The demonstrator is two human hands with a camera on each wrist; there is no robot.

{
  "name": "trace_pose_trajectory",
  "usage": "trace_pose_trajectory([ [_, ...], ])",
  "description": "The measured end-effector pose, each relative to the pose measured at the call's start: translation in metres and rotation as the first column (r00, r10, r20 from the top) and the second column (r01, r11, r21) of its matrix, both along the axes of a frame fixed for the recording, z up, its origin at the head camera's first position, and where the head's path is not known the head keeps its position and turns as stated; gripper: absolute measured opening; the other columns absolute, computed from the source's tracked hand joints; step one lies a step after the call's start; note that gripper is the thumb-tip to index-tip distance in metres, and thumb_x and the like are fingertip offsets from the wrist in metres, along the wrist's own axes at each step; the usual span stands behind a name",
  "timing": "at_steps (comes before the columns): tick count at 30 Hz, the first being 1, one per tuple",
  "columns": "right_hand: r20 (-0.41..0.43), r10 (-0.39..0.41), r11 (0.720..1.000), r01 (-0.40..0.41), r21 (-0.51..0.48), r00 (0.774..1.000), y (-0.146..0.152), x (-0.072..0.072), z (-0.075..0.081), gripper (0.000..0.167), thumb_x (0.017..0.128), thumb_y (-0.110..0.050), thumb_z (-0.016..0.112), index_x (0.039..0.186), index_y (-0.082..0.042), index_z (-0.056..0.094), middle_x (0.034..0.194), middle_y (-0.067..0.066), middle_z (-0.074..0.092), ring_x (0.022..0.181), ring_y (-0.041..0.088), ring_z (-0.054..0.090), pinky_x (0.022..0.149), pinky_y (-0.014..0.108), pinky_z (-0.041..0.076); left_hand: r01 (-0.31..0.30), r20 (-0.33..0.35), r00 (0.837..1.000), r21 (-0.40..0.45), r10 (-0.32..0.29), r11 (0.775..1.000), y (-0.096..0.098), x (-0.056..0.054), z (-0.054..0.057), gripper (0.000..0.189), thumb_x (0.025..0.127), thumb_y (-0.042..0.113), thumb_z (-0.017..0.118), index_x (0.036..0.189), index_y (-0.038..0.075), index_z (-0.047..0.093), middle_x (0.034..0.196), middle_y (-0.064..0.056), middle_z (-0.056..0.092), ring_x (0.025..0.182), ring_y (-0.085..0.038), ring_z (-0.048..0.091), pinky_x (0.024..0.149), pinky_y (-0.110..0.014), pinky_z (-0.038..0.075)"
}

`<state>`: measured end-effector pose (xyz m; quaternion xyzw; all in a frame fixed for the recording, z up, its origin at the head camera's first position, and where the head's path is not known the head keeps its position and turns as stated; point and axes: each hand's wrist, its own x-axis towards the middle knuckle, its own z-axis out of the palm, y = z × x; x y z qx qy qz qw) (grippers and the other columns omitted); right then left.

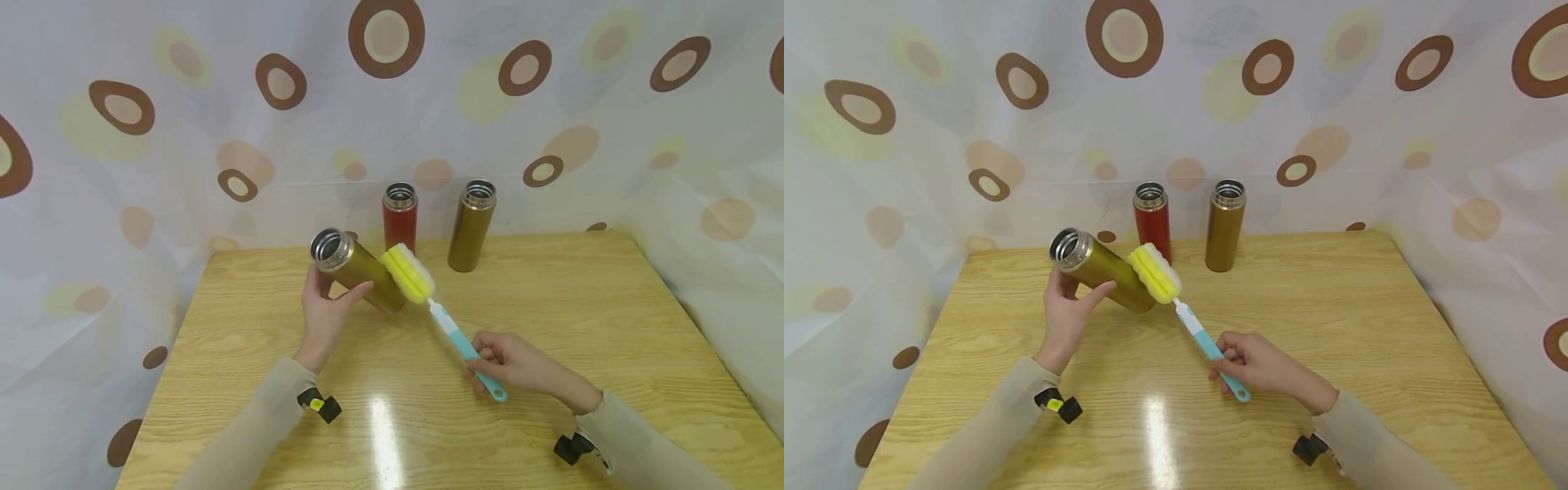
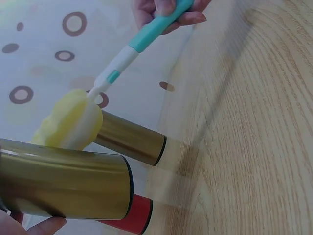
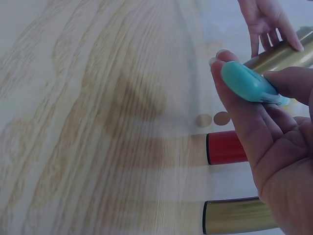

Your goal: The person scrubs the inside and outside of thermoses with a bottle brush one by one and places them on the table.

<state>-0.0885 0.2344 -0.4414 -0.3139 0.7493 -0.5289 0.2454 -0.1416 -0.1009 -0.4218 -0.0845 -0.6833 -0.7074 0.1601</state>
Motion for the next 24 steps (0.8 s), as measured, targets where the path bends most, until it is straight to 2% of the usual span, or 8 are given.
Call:
trace_pose_trajectory([
  [3, -0.001, -0.007, 1.000, 0.007, -0.001, 1.000, -0.001, 0.001, 0.002, 0.012, 0.108, -0.003, 0.053, 0.103, 0.007, 0.058, 0.082, 0.024, 0.072, 0.062, 0.019, 0.069, 0.052, 0.029, 0.058, -0.017, 0.031, 0.999, -0.032, 0.018, 0.999, -0.001, 0.001, -0.001, 0.074, 0.083, 0.009, 0.089, 0.147, 0.020, 0.053, 0.143, 0.004, 0.059, 0.136, -0.016, 0.054, 0.114, -0.038, 0.045],
  [8, -0.020, -0.016, 0.997, 0.014, -0.073, 1.000, -0.008, 0.003, 0.012, 0.007, 0.107, 0.000, 0.053, 0.107, 0.004, 0.059, 0.092, 0.020, 0.075, 0.066, 0.030, 0.071, 0.054, 0.034, 0.060, -0.004, 0.072, 0.997, 0.007, 0.003, 1.000, 0.001, 0.002, -0.003, 0.073, 0.082, 0.008, 0.090, 0.144, 0.015, 0.052, 0.144, 0.002, 0.060, 0.135, -0.019, 0.055, 0.101, -0.035, 0.056],
  [10, -0.042, -0.011, 0.993, 0.006, -0.118, 0.999, -0.011, 0.003, 0.016, 0.007, 0.106, 0.002, 0.053, 0.108, 0.003, 0.059, 0.096, 0.016, 0.077, 0.067, 0.031, 0.071, 0.054, 0.035, 0.061, -0.004, 0.089, 0.996, 0.023, 0.002, 1.000, 0.002, 0.003, -0.004, 0.072, 0.081, 0.006, 0.090, 0.142, 0.013, 0.051, 0.143, 0.001, 0.060, 0.135, -0.019, 0.055, 0.096, -0.034, 0.059],
  [15, -0.072, 0.004, 0.979, -0.019, -0.202, 0.997, -0.017, 0.004, 0.025, 0.010, 0.105, 0.006, 0.052, 0.110, 0.002, 0.060, 0.100, 0.013, 0.078, 0.069, 0.026, 0.073, 0.054, 0.036, 0.061, -0.020, 0.087, 0.996, 0.030, 0.017, 0.999, 0.005, 0.004, -0.002, 0.071, 0.081, 0.002, 0.088, 0.140, 0.011, 0.049, 0.142, -0.002, 0.060, 0.132, -0.021, 0.056, 0.096, -0.034, 0.059],
  [19, -0.069, 0.017, 0.981, -0.030, -0.190, 0.997, -0.017, 0.004, 0.024, 0.009, 0.105, 0.006, 0.052, 0.109, 0.005, 0.059, 0.097, 0.014, 0.077, 0.068, 0.028, 0.072, 0.055, 0.036, 0.061, -0.018, 0.058, 0.998, 0.076, 0.013, 0.997, 0.006, 0.002, -0.001, 0.075, 0.080, -0.004, 0.087, 0.143, 0.009, 0.046, 0.144, -0.005, 0.058, 0.134, -0.021, 0.055, 0.098, -0.039, 0.059],
  [24, -0.035, 0.012, 0.996, -0.015, -0.092, 0.999, -0.010, 0.003, 0.015, 0.009, 0.107, 0.002, 0.051, 0.105, 0.008, 0.058, 0.086, 0.022, 0.073, 0.062, 0.030, 0.069, 0.053, 0.034, 0.059, -0.033, 0.035, 0.999, 0.080, 0.031, 0.996, 0.004, -0.001, -0.002, 0.080, 0.080, -0.004, 0.088, 0.145, 0.012, 0.045, 0.143, -0.002, 0.058, 0.133, -0.019, 0.054, 0.099, -0.035, 0.058],
])
